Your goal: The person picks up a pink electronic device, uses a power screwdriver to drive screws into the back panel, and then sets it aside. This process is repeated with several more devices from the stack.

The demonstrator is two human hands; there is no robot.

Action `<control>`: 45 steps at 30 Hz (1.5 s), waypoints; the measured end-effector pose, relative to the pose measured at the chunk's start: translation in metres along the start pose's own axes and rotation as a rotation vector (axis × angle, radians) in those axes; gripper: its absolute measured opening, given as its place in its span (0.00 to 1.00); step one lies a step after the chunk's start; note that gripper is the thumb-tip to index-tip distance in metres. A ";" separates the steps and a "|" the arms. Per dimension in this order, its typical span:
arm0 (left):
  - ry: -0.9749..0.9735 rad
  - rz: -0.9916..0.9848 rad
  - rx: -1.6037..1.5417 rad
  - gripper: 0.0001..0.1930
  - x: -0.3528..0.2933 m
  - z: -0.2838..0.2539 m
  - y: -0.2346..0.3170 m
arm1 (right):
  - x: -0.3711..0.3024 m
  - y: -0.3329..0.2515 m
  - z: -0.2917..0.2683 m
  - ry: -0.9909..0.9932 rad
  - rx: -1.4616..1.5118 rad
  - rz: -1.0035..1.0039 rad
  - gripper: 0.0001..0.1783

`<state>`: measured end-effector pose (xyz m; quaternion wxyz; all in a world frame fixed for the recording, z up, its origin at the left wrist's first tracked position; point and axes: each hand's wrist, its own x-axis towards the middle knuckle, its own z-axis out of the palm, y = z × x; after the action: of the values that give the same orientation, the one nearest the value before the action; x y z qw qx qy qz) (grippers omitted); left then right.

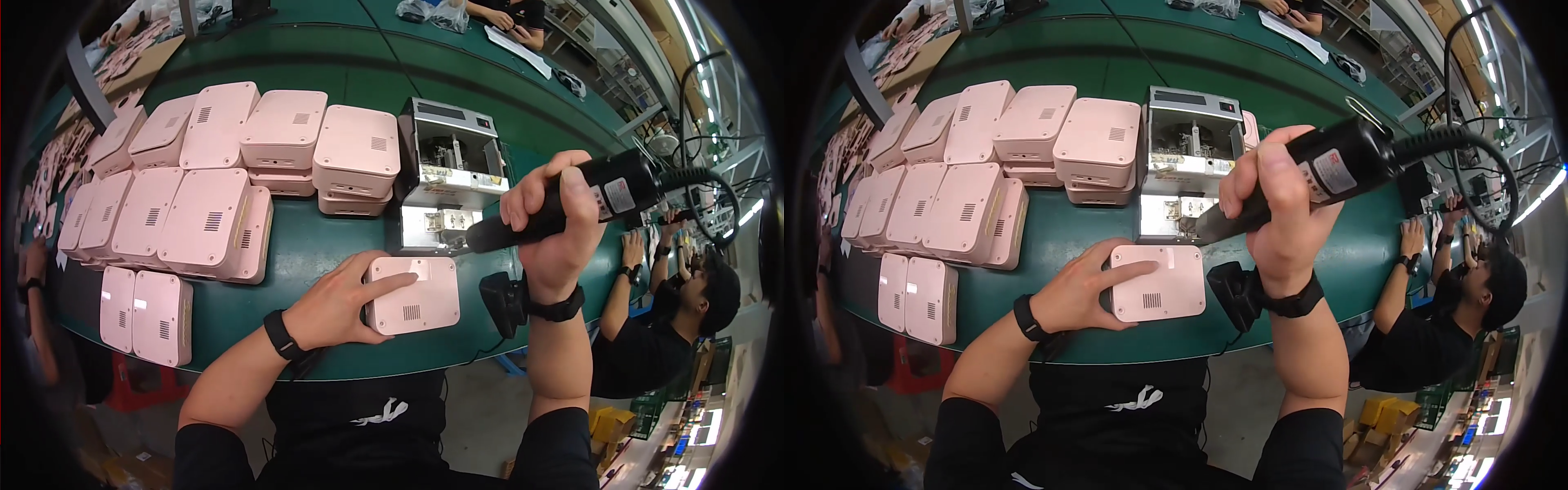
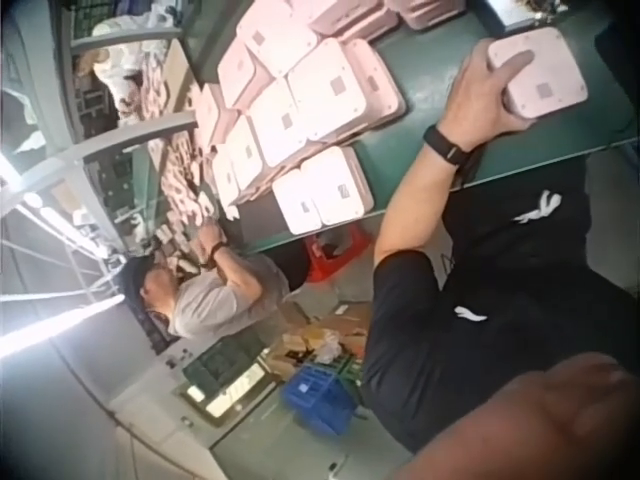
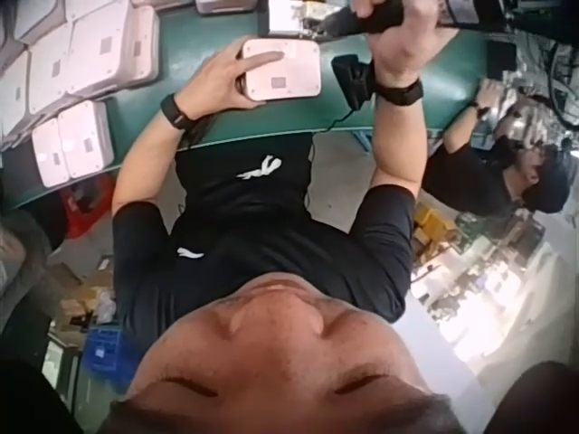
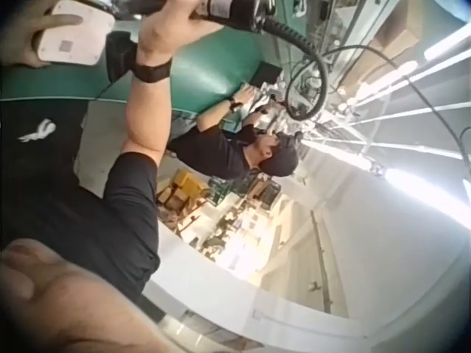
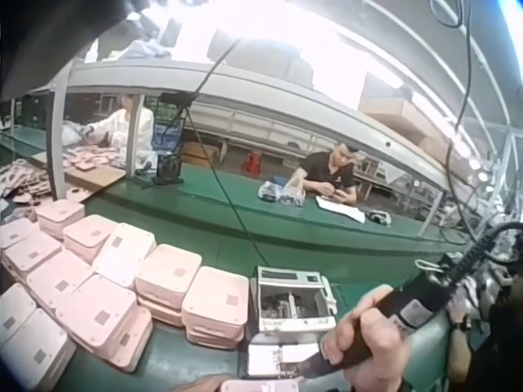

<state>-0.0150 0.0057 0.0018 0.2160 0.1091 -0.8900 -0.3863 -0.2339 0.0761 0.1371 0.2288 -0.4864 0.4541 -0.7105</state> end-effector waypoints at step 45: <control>0.002 -0.016 0.021 0.44 0.003 0.000 -0.003 | -0.056 -0.019 -0.029 -0.073 0.119 0.053 0.20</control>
<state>-0.0173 0.0029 0.0007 0.2126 0.1187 -0.8929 -0.3786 -0.2343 0.1409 0.1231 0.2924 -0.4852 0.4154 -0.7117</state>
